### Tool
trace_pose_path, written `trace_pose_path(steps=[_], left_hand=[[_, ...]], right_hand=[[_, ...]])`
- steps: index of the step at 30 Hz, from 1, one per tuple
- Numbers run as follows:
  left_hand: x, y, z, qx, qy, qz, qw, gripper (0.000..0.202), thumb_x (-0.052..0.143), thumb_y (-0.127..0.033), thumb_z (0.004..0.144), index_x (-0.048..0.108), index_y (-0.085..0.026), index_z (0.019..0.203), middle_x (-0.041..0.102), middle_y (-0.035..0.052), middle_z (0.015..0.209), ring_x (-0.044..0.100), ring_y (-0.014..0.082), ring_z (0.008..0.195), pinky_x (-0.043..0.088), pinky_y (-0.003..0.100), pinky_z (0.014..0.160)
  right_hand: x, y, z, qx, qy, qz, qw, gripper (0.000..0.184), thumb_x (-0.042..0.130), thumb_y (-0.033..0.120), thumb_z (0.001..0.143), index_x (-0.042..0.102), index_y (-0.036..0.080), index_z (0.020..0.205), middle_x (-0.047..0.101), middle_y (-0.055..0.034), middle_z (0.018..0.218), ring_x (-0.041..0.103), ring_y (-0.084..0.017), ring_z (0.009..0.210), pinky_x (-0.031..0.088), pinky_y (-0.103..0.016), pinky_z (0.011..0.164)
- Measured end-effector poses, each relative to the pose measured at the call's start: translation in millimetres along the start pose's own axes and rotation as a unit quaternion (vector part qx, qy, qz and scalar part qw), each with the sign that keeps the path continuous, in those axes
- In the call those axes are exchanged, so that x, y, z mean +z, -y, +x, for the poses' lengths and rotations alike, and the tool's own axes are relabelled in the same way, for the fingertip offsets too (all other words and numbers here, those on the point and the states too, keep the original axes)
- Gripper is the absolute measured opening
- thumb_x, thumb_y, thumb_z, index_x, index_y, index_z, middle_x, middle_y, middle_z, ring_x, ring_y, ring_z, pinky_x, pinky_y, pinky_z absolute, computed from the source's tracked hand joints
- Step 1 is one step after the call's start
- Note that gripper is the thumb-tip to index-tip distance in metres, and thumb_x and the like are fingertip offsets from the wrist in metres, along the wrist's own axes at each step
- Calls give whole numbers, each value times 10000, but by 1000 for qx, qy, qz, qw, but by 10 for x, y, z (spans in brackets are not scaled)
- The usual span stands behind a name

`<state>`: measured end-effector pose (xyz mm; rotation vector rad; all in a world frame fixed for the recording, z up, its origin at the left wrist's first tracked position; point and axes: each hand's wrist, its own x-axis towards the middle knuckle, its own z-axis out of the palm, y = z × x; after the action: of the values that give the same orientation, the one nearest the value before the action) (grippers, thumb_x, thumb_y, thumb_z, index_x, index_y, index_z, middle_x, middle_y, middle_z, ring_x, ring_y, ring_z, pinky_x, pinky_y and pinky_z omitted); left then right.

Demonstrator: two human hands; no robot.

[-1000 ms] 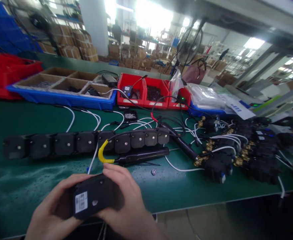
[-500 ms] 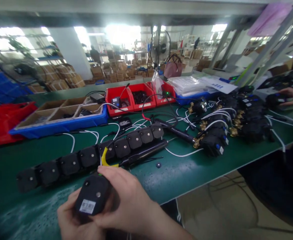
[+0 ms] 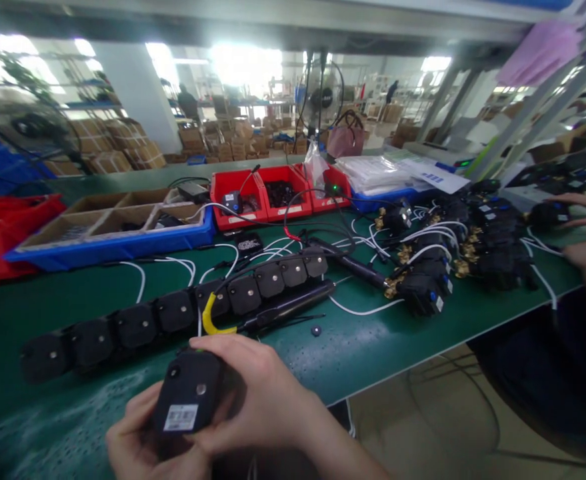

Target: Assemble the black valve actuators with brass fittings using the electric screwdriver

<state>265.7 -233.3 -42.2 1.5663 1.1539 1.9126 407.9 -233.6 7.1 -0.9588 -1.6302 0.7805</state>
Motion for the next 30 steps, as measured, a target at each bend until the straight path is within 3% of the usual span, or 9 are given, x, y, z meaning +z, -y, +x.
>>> trace_pose_path(steps=[3,6,9,11,14,19,23,27,30], left_hand=[[-198,49,5,-8,86,7,996,494,843,-228,739,607,-235,1172,680,41,1137,706,207,1026,630,287,831],[-516,116,97,2,192,76,978,339,680,-213,895,580,-233,1218,700,74,1134,722,236,1047,654,346,848],[-799,143,279,135,286,209,925,365,688,-218,905,586,-217,1256,697,76,1103,718,238,1005,650,347,873],[-887,123,409,223,291,250,896,387,697,-199,911,598,-207,1285,672,97,1182,692,247,1065,624,356,926],[-861,56,538,258,322,261,873,372,593,-162,979,605,-248,1341,632,98,1310,629,257,1222,564,382,1039],[-705,-40,494,199,355,251,878,482,562,-232,1007,494,-264,1483,577,146,1446,609,304,1294,576,448,1055],[-671,-18,384,175,373,238,880,578,595,-330,999,429,-270,1549,489,183,1565,550,361,1392,573,499,1069],[-670,50,447,218,362,201,884,595,496,-92,996,451,-310,1547,627,116,1471,560,308,1407,547,488,1109],[-658,32,572,255,331,183,890,555,523,-143,1012,474,-280,1547,711,101,1374,644,297,1317,572,453,1081]], right_hand=[[-16,-27,7,5,27,-8,1000,769,863,251,641,605,190,1363,692,-67,1349,671,-181,1248,483,-262,1127],[-32,-58,10,7,77,-18,997,769,845,282,634,610,162,1357,683,-85,1365,658,-184,1272,473,-242,1128],[-15,-85,15,10,103,-22,994,747,811,277,630,613,167,1342,695,-82,1343,673,-184,1243,492,-243,1104],[14,-95,24,24,106,-23,994,724,793,271,620,620,190,1319,711,-66,1305,693,-189,1200,515,-260,1078],[70,-96,44,50,101,-16,993,699,777,267,624,615,207,1301,716,-61,1281,703,-202,1168,531,-285,1061],[146,-42,47,113,75,-14,991,682,814,308,628,608,225,1273,726,-41,1166,716,-205,1038,570,-295,955],[215,9,5,155,14,-5,988,595,807,286,634,621,221,1196,743,-20,1080,729,-188,951,570,-266,862],[283,5,24,188,-12,27,982,578,821,311,613,638,216,1152,760,-13,1011,731,-191,892,571,-268,805],[229,2,85,192,13,66,979,638,861,343,621,647,217,1208,758,-31,1105,726,-211,995,573,-305,898]])
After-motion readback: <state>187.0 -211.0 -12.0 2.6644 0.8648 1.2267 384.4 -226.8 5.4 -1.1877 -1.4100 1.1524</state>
